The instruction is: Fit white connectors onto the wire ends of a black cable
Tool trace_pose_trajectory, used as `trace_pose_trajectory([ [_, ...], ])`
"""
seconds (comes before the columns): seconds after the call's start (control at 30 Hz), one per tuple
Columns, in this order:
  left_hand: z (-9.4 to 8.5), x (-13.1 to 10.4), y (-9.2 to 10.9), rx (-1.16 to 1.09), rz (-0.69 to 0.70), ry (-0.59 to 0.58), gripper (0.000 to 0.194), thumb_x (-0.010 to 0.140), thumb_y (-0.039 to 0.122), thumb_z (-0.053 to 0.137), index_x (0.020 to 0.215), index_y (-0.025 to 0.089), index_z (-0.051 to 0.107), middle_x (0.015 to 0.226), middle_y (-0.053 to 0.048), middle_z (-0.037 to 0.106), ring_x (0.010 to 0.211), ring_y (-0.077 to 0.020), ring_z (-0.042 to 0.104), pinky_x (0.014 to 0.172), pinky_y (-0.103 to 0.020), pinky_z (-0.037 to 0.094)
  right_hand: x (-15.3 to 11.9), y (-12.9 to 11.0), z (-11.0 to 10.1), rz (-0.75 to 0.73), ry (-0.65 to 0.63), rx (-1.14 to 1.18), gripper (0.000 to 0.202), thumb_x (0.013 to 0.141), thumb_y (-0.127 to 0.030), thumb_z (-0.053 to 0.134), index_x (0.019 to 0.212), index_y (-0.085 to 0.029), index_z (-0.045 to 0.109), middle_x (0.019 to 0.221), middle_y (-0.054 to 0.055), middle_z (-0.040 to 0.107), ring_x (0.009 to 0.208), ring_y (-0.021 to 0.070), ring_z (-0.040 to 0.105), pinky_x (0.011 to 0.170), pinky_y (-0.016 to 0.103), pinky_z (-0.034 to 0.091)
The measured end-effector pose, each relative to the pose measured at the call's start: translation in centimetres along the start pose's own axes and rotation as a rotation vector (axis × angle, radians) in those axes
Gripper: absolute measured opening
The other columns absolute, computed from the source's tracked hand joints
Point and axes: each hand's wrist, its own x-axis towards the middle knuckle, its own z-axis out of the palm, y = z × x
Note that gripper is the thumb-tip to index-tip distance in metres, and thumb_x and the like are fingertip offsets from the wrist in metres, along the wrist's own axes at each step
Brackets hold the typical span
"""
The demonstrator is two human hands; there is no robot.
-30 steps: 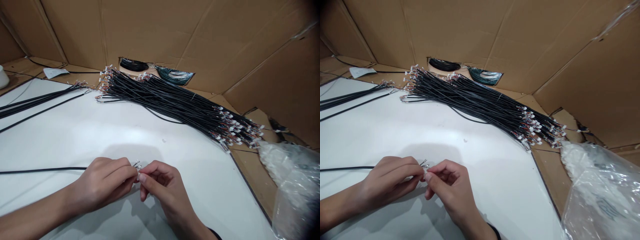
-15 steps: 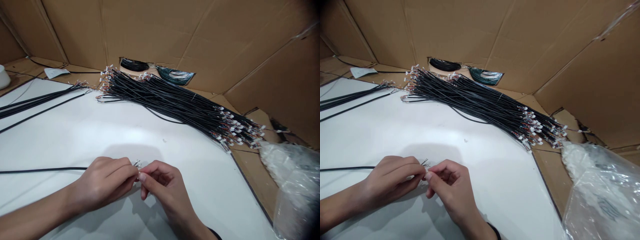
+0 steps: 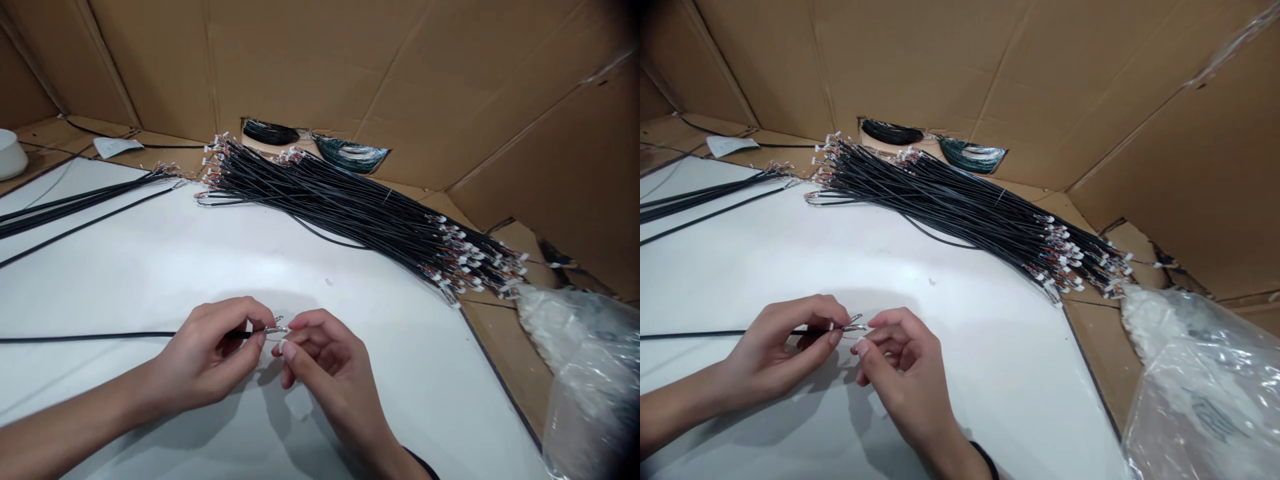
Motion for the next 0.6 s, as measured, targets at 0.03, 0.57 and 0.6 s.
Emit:
trace_pose_trajectory([
  [0.03, 0.0, 0.0, -0.1, -0.011, -0.013, 0.0, 0.017, 0.086, 0.007, 0.048, 0.094, 0.02, 0.055, 0.066, 0.004, 0.053, 0.049, -0.0062, 0.042, 0.042, -0.015, 0.034, -0.1, -0.2, 0.1, 0.007, 0.008, -0.016, 0.017, 0.08, -0.027, 0.071, 0.087, -0.018, 0.059, 0.069, -0.001, 0.065, 0.049, 0.0083, 0.058, 0.049, 0.02, 0.048],
  [0.57, 0.1, -0.1, -0.1, -0.06, -0.077, -0.017, 0.015, 0.085, 0.008, 0.045, 0.091, 0.019, 0.053, 0.061, 0.006, 0.045, 0.047, -0.0063, 0.038, 0.041, -0.015, 0.031, -0.2, 0.2, -0.1, -0.043, 0.02, -0.057, 0.015, 0.081, -0.028, 0.07, 0.086, -0.019, 0.059, 0.07, -0.001, 0.061, 0.05, 0.0079, 0.057, 0.05, 0.021, 0.049],
  [0.6, 0.1, -0.1, -0.1, -0.064, -0.084, -0.018, 0.014, 0.086, 0.009, 0.045, 0.091, 0.019, 0.053, 0.061, 0.005, 0.046, 0.047, -0.0063, 0.038, 0.041, -0.016, 0.031, -0.2, 0.2, -0.1, -0.043, 0.015, -0.058, 0.016, 0.081, -0.028, 0.07, 0.086, -0.019, 0.059, 0.07, -0.001, 0.061, 0.049, 0.0082, 0.057, 0.05, 0.021, 0.049],
])
